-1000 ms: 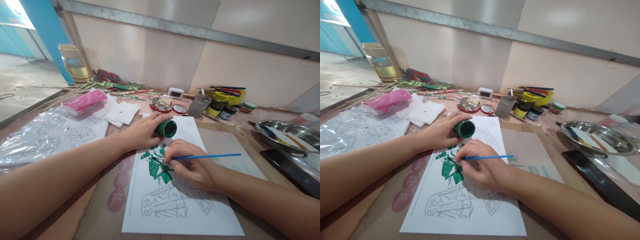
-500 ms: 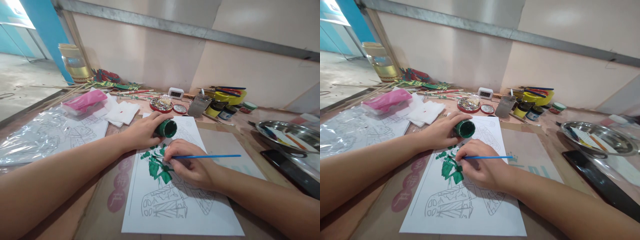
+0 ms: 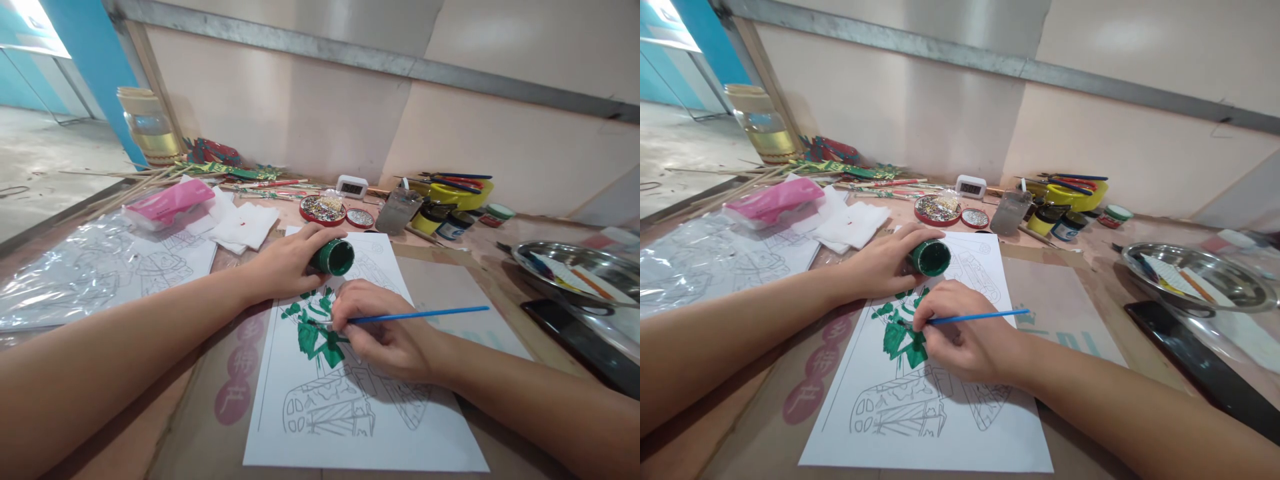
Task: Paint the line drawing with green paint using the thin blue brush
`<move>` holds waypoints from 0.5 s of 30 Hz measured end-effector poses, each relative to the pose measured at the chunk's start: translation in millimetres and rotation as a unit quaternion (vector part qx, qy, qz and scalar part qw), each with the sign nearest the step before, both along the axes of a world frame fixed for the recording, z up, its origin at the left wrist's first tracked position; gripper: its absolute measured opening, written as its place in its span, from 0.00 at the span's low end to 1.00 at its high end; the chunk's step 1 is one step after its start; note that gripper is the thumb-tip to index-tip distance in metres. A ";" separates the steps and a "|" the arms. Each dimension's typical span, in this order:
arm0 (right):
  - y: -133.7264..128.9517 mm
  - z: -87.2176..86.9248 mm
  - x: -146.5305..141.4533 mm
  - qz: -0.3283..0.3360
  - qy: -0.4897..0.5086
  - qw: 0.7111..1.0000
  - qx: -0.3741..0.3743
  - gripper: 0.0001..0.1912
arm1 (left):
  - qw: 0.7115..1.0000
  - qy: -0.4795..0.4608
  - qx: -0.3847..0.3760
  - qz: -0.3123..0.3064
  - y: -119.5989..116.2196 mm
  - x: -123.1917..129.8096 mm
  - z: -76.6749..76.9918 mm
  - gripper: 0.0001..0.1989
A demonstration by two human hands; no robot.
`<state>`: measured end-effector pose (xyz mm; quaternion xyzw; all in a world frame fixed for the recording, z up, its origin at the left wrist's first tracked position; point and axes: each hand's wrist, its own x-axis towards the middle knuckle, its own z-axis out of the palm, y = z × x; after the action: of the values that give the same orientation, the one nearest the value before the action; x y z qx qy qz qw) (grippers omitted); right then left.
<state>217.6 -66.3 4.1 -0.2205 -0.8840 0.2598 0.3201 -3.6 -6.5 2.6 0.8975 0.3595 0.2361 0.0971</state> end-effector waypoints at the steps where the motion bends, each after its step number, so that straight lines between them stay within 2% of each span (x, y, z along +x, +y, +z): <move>1: -0.2 0.2 0.3 0.003 0.003 1.000 0.000 0.12 | 1.000 0.000 0.001 0.000 0.2 -0.2 -0.2 0.35; 7: 0.2 -2.1 1.4 -0.002 0.035 0.999 0.005 0.11 | 1.000 -0.001 0.003 0.000 0.4 0.2 -0.7 0.35; 15: 1.4 -2.2 -0.3 0.013 0.016 1.000 0.003 0.11 | 1.000 -0.004 0.002 -0.002 0.7 0.1 -0.2 0.35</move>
<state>217.2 -64.9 1.9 -0.2042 -0.8821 0.2649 0.3318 -3.4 -5.9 2.4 0.8975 0.3565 0.2405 0.0975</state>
